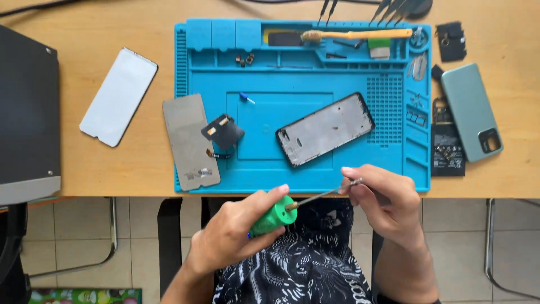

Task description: The person disassembles a smartphone by removing the back cover and detaching internal components. They use a screwdriver to unscrew parts of the phone's frame and handle the battery and display assembly on a blue work mat.

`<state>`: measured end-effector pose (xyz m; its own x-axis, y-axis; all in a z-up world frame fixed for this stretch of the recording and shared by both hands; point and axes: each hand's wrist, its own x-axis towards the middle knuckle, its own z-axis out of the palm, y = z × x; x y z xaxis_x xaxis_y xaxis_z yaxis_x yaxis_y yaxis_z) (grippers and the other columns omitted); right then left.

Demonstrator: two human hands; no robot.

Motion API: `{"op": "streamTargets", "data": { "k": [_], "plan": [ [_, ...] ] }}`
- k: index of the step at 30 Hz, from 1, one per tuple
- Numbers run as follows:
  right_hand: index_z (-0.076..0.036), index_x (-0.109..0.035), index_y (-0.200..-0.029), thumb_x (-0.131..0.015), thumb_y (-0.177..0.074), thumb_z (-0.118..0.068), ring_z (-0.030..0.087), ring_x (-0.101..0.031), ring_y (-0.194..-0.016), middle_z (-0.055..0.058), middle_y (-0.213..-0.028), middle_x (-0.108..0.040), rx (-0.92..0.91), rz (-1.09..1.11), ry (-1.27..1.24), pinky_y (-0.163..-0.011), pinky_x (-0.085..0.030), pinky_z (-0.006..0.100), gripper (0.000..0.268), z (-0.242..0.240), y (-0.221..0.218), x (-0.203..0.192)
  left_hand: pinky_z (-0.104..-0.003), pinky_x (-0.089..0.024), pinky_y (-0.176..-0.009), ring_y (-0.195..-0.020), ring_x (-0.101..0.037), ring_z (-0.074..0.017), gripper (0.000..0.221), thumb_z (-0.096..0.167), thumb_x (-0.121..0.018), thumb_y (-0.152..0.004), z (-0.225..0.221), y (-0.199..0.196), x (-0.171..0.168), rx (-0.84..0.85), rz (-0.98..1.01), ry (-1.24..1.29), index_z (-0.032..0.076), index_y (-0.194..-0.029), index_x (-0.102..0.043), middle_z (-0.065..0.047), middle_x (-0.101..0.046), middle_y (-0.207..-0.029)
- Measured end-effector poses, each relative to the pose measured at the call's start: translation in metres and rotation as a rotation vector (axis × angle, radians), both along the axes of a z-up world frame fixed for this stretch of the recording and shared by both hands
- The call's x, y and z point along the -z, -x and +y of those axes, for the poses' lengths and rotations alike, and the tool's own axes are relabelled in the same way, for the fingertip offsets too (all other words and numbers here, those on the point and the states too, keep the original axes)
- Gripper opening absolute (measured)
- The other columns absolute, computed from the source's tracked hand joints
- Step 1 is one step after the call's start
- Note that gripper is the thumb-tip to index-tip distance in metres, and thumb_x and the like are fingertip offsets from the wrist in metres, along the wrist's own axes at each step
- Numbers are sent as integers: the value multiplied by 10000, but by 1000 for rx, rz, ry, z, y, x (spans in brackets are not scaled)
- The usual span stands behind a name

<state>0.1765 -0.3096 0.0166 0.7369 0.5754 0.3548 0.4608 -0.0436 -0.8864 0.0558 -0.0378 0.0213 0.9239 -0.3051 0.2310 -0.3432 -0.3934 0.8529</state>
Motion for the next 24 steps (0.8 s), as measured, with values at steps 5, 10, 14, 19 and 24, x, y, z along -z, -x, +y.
{"op": "streamTargets", "data": {
  "k": [5,10,14,19,24],
  "plan": [
    [34,-630,-1177,-528,-1032,-27,218,-698,-676,144,-873,-698,9,-20,-9,-572,-553,235,187,0,10,3,-396,-531,-848,-1017,-701,-308,705,136,-713,-1005,-1,7,14,6,16,-54,59,-1572,-303,-128,-659,-1290],
    [42,-630,-1183,-515,-1033,-17,216,-692,-694,152,-842,-687,-2,12,17,-541,-551,220,198,-3,12,2,-385,-545,-877,-1065,-704,-283,696,153,-700,-1013,-8,4,16,13,43,-41,68,-1574,-298,-110,-671,-1311],
    [46,-627,-1190,-524,-1030,-21,210,-690,-693,147,-821,-686,-6,35,3,-556,-543,219,202,-7,12,7,-388,-543,-862,-1061,-700,-299,693,140,-693,-1018,-10,1,18,29,35,-67,68,-1578,-291,-118,-662,-1283],
    [56,-629,-1184,-532,-1029,-28,208,-678,-685,155,-853,-684,26,69,-12,-551,-536,217,201,-12,14,14,-393,-523,-757,-942,-674,-278,710,163,-704,-1017,-10,3,23,24,31,-123,75,-1586,-288,-94,-654,-1187],
    [47,-624,-1171,-541,-1032,-4,230,-706,-721,210,-1160,-708,68,78,-43,-562,-556,237,170,-23,14,28,-408,-528,-705,-966,-674,-292,707,157,-709,-1012,-9,5,23,9,21,-118,63,-1578,-296,-106,-663,-1190]
  ]
}}
